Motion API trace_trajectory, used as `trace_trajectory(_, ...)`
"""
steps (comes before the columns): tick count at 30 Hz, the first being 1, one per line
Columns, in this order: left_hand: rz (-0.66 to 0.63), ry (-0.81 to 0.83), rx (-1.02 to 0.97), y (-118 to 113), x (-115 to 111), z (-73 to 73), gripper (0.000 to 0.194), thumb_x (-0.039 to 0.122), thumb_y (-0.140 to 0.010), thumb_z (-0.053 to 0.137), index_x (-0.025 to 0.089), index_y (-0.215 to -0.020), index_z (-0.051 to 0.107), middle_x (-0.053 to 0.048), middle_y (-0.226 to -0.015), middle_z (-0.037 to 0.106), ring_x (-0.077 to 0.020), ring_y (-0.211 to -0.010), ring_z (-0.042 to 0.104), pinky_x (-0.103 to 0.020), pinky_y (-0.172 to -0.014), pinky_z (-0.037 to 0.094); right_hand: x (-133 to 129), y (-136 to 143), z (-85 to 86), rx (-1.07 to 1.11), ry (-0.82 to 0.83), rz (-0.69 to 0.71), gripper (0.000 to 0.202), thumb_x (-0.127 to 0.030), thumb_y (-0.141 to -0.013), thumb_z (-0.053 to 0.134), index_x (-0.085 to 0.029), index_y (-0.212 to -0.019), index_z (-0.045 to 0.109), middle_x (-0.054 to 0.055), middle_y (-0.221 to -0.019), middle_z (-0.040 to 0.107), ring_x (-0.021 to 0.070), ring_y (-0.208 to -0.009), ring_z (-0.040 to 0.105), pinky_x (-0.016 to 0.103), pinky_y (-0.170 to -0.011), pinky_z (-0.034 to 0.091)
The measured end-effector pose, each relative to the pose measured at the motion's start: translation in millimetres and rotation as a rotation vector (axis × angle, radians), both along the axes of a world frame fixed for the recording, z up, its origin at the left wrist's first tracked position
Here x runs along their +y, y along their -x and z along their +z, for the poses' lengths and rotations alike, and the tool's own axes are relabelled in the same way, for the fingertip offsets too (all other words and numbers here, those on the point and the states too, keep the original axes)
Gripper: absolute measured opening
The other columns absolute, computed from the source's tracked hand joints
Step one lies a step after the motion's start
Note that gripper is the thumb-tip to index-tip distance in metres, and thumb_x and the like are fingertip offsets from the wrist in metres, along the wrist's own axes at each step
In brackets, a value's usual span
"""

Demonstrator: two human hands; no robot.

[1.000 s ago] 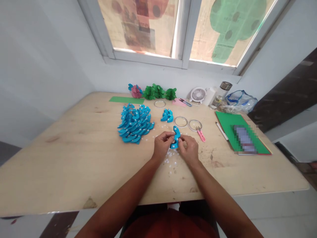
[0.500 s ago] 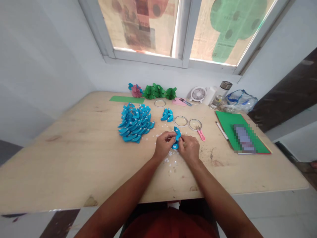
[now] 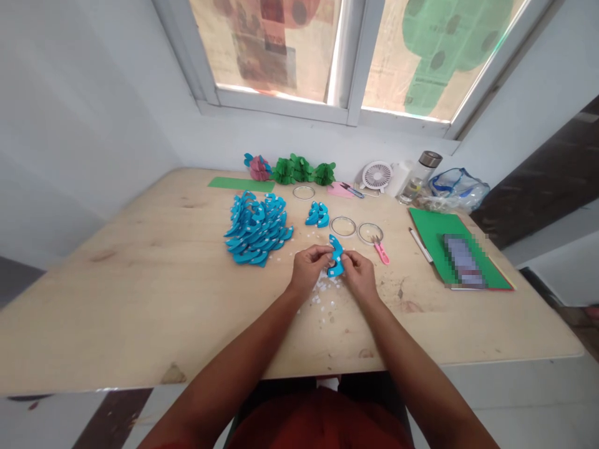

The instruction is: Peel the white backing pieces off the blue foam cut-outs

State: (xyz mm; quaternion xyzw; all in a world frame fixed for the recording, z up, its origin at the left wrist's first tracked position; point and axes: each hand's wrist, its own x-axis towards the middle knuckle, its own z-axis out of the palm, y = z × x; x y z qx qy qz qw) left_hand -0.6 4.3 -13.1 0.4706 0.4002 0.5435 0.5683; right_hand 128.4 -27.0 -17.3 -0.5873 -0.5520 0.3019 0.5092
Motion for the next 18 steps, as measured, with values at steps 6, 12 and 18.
trace_trajectory(6, -0.004, 0.04, -0.042, -0.2, -1.2, 5.0, 0.011, 0.019, -0.062, 0.068, 0.013, -0.07, 0.069, -0.001, -0.064, 0.066, -0.0119, -0.054, 0.06, -0.024, -0.056, 0.051, 3.6, -1.0, -0.9, 0.288, 0.058, 0.127, 0.016, -0.032, -0.074, 0.057, -0.019, -0.076, 0.065, -0.001, -0.066, 0.061, 0.0146, -0.063, 0.054, 0.025, -0.06, 0.04)
trace_trajectory(12, -0.035, 0.05, -0.044, 0.3, -1.7, 7.6, 0.011, 0.019, -0.06, 0.068, 0.013, -0.069, 0.069, -0.001, -0.064, 0.066, -0.0115, -0.054, 0.059, -0.025, -0.057, 0.051, 3.1, -0.2, 1.5, 0.403, 0.107, 0.165, 0.012, -0.028, -0.07, 0.062, -0.018, -0.064, 0.058, -0.003, -0.059, 0.057, 0.012, -0.056, 0.05, 0.024, -0.057, 0.038)
trace_trajectory(18, -0.15, 0.005, -0.03, 8.2, 1.3, 9.1, 0.02, 0.024, -0.063, 0.07, 0.014, -0.079, 0.069, -0.002, -0.073, 0.067, -0.0125, -0.061, 0.061, -0.025, -0.061, 0.051, 1.6, -0.1, 4.6, 0.531, 0.127, 0.18, 0.013, -0.029, -0.069, 0.063, -0.018, -0.064, 0.06, -0.003, -0.059, 0.057, 0.0109, -0.054, 0.048, 0.025, -0.059, 0.039)
